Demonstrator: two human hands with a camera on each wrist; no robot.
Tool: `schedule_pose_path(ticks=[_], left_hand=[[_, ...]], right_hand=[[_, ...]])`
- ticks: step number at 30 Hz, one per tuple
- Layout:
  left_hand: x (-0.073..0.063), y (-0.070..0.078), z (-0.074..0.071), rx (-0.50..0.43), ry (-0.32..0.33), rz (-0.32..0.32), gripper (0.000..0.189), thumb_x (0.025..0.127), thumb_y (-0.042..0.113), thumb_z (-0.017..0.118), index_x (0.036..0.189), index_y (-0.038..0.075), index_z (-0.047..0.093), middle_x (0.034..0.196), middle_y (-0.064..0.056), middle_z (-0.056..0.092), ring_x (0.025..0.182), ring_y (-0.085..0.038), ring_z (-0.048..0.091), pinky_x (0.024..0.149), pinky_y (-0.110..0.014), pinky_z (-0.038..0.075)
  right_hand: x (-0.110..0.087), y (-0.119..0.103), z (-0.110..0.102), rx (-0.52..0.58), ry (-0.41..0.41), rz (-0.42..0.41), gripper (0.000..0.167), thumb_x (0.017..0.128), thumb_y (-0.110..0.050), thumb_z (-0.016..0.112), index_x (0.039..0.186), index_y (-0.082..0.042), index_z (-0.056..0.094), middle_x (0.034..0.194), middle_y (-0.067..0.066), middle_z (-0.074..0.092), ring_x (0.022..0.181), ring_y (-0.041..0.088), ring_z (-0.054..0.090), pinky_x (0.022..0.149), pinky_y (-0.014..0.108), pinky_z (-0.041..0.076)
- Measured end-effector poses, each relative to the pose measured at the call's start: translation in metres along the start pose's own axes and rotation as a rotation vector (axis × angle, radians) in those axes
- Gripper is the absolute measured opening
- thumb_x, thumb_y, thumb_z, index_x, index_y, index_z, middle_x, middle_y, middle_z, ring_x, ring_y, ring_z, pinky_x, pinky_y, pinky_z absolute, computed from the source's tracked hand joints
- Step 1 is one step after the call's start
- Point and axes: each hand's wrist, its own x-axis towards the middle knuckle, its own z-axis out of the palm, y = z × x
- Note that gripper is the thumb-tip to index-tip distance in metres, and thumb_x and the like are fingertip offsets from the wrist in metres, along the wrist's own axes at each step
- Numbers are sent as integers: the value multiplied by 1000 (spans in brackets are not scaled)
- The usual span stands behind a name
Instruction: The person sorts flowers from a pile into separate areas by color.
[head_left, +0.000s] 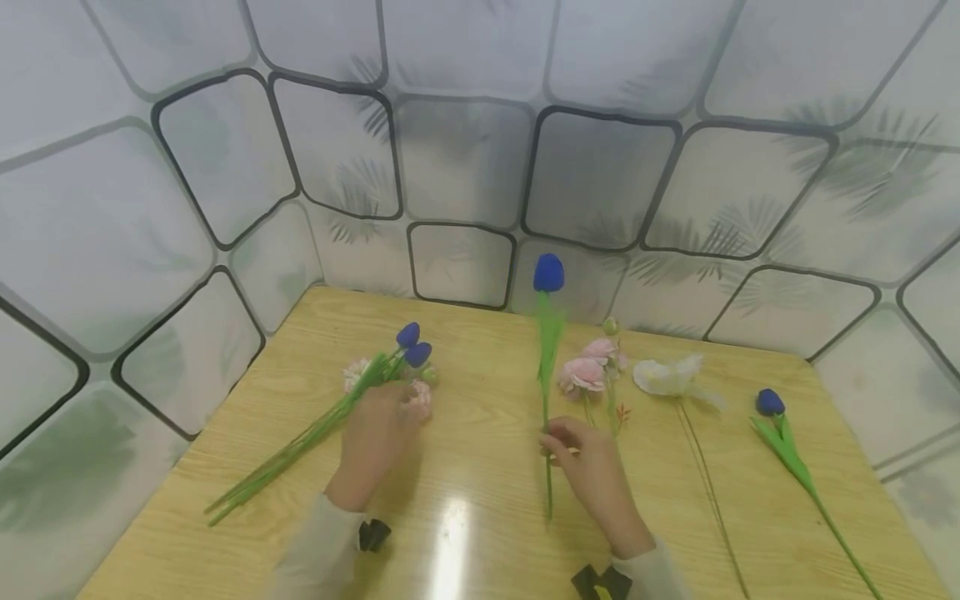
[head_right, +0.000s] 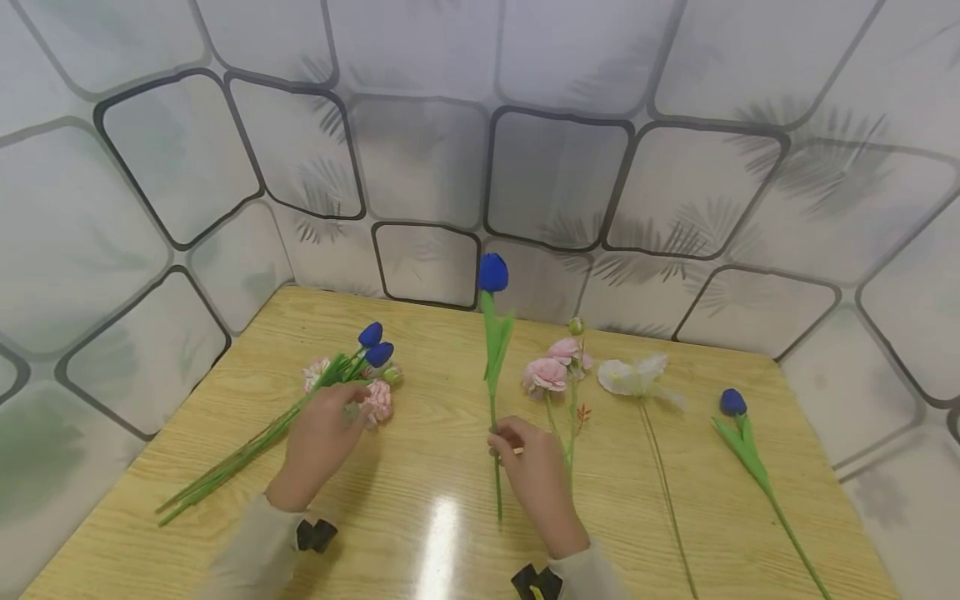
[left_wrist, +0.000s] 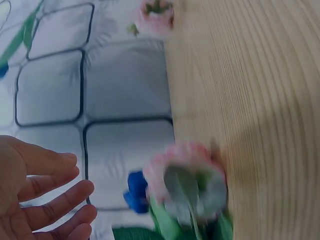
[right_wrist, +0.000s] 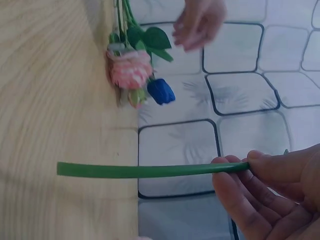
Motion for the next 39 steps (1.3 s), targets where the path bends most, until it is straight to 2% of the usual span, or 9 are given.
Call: schedule_pose_path(ticks=[2,4,10,14,21,25,29,34,39], left_hand=[[-2,-13,-8,-2,-27,-60,15,81,7,68,95,3,69,92,-14,71,80,-29,66,64,-38,57],[-5,-25,-17,-24,-56,-167,19,82,9,68,99,2,67,96,-17,70,82,-30,65,59,-37,56],[-13,-62,-40,42,-109,-298,24,84,9,63,107,2,64,104,-20,67,83,-33,63,48,-29,49],[-20,-82,-50,66,-176,-326,27,86,10,62,110,-2,61,106,-24,65,84,-37,63,51,-31,52],[-28,-100,-58,62,-382,-368,28,89,14,60,108,-6,61,102,-29,65,86,-41,64,65,-45,55],[-32,-105,-58,32,-445,-408,23,88,12,59,103,-4,62,98,-25,67,83,-37,64,69,-48,54],[-38,-109,-56,23,-466,-436,19,86,9,60,101,-3,62,95,-23,67,80,-33,64,68,-46,54],[-43,-113,-53,23,-467,-461,19,85,6,60,102,-3,61,95,-23,67,78,-31,64,66,-44,54],[-44,-117,-51,26,-461,-471,18,85,4,58,102,-2,62,95,-22,67,80,-32,64,66,-44,54]], right_hand=[[-1,2,-9,-25,23,-18,14,83,-5,67,95,2,66,86,14,72,76,24,70,63,20,57],[-2,5,-19,-52,48,-36,15,83,-5,67,96,3,66,86,15,72,76,25,70,63,20,57],[-4,20,-49,-128,104,-18,16,84,-5,66,98,4,66,89,18,72,77,27,70,65,24,58],[-8,32,-70,-184,126,15,18,86,-7,65,100,4,66,90,19,72,75,25,70,63,24,58],[-17,57,-105,-287,206,18,19,86,-11,66,100,3,67,89,20,72,61,-1,65,57,13,53],[-23,73,-123,-341,210,61,22,88,-13,65,101,4,66,89,22,71,57,-4,62,57,24,56],[-27,88,-140,-383,177,116,26,91,-16,60,105,7,63,92,26,69,63,15,69,63,45,57],[-30,106,-158,-471,167,175,32,92,-18,60,108,9,62,93,29,68,79,46,66,66,58,52],[-35,127,-178,-502,139,256,34,93,-21,59,109,9,61,92,28,69,74,40,67,62,52,52]])
